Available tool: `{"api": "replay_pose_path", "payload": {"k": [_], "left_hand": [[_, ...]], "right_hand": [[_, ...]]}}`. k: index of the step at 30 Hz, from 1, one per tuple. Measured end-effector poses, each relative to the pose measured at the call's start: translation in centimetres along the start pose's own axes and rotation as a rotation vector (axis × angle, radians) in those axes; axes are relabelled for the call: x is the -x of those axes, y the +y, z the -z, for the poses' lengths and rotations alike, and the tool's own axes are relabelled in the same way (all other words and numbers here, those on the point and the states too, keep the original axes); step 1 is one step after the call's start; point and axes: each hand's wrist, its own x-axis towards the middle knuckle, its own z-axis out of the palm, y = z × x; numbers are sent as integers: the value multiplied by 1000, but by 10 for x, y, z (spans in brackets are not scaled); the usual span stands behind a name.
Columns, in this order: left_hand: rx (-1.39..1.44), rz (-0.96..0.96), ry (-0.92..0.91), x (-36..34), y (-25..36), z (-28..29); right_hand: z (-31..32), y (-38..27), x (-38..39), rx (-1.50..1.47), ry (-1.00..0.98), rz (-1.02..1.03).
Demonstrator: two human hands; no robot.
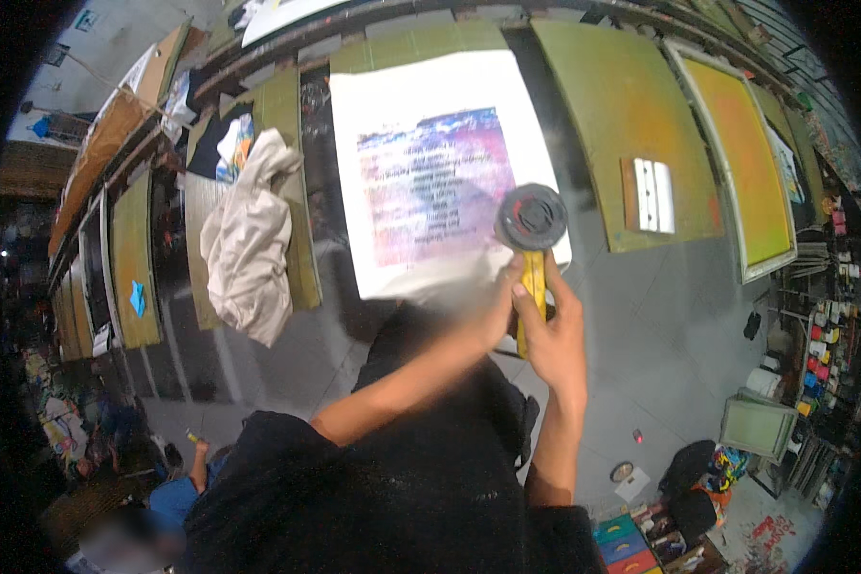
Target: The person performs screen printing on a white t-shirt. They pull a squeegee across a screen to transfer ink, lift the screen, smooth the printed shirt, and use a heat gun to cure the ink. The person then lifts and folds the shirt before moving the screen aside.
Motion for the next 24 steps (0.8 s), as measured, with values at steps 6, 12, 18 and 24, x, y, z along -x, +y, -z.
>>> {"api": "replay_pose_path", "payload": {"k": [6,12,18,24], "left_hand": [[-48,-67,-14,-8,22,28],[140,-159,129,26,64,127],[204,-156,243,35,96,177],[-204,-196,98,-33,78,146]], "right_hand": [[-15,-5,-14,-6,-27,45],[-106,-12,-55,81,-222,211],[-167,-49,-78,76,-330,138],[-119,-44,-102,-34,-199,75]]}}
